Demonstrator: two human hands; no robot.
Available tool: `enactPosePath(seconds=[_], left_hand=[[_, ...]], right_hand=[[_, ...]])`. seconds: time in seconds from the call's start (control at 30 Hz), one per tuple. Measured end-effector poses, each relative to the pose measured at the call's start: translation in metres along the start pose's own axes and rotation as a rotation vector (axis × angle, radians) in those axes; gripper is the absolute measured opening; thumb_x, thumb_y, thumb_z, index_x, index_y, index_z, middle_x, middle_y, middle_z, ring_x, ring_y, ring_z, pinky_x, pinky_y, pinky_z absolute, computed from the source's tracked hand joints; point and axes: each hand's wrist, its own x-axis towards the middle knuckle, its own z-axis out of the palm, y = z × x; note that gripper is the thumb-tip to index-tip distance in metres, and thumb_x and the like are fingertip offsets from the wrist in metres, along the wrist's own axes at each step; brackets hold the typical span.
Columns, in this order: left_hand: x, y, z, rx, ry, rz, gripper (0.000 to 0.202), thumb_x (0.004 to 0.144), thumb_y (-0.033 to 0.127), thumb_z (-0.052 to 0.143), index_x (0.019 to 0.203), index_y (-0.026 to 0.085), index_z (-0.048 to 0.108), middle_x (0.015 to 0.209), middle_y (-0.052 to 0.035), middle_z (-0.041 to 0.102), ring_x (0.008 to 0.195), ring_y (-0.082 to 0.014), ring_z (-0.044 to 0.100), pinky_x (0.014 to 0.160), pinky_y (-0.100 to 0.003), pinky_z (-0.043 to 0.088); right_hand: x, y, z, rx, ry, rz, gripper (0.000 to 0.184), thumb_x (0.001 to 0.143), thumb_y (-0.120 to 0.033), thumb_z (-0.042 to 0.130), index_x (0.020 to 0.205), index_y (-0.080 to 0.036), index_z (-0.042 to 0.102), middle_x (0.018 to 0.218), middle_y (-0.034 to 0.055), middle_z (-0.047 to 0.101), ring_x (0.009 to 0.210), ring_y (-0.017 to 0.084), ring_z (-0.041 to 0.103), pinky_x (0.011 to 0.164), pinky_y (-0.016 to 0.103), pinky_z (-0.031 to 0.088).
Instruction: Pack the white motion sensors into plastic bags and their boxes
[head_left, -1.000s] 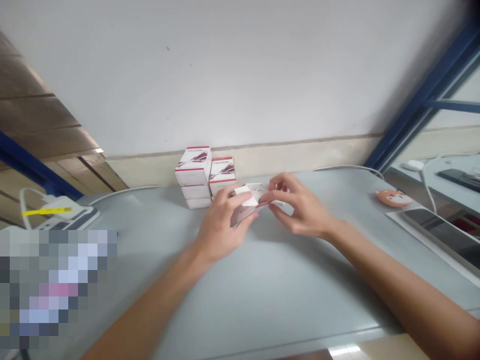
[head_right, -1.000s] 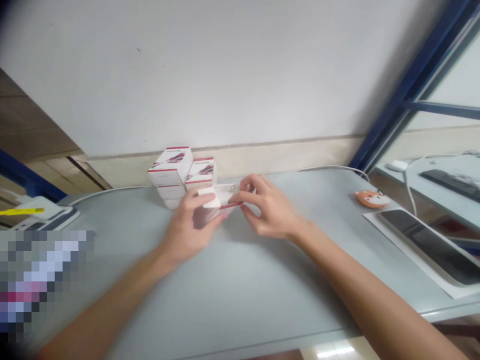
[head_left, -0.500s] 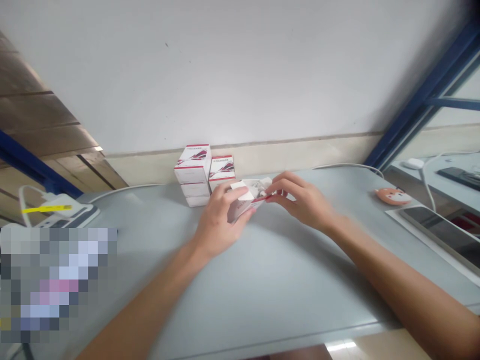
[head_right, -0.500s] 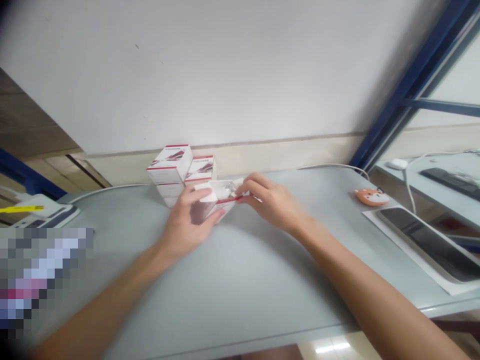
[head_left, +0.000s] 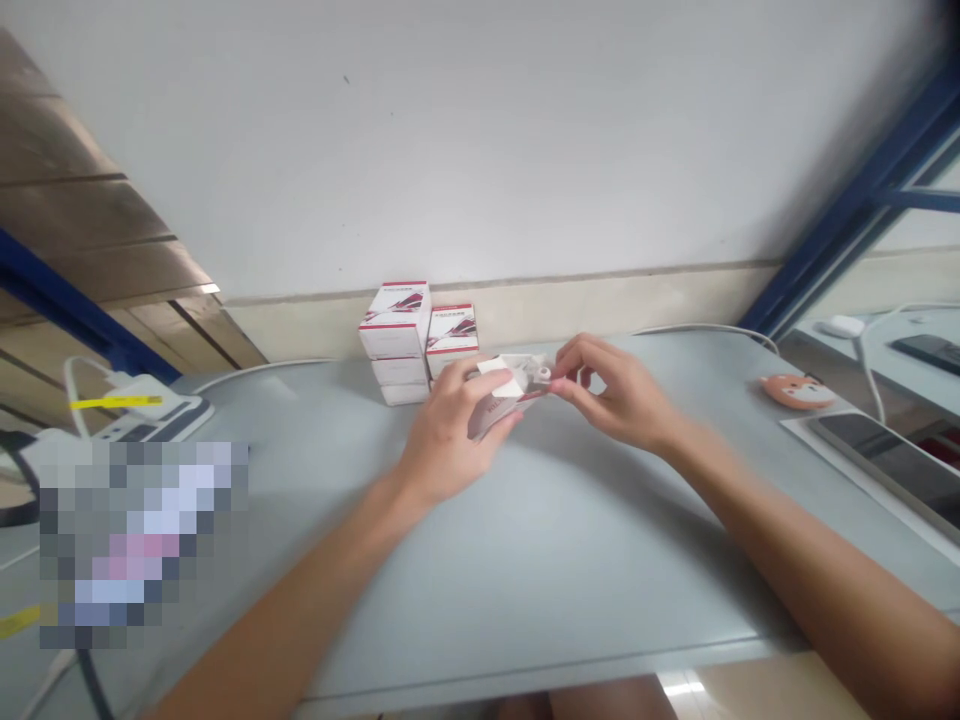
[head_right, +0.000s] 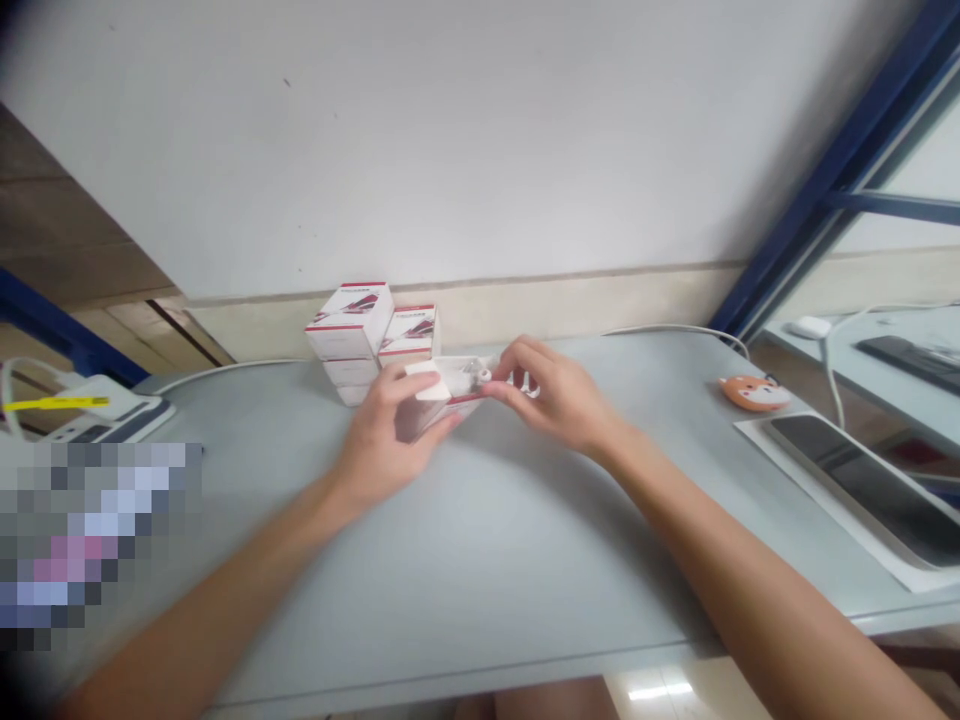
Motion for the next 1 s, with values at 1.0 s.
enactPosePath(seconds=[1.0], left_hand=[[0.0, 0.009, 0.002, 0.073, -0.007, 0.064, 0.059, 0.09, 0.017, 0.08, 0.137, 0.034, 0.049, 0.135, -0.0089, 0.062, 0.117, -0.0232, 0.068, 0.091, -0.037, 0.062]], right_hand=[[0.0, -0.013, -0.01, -0.086, -0.096, -0.016, 0.021, 0.1, -0.023, 0.056, 0.108, -0.026, 0.075, 0.098, 0.0042, 0.064, 0.071, 0.015, 0.057, 0.069, 0.032, 0.048]])
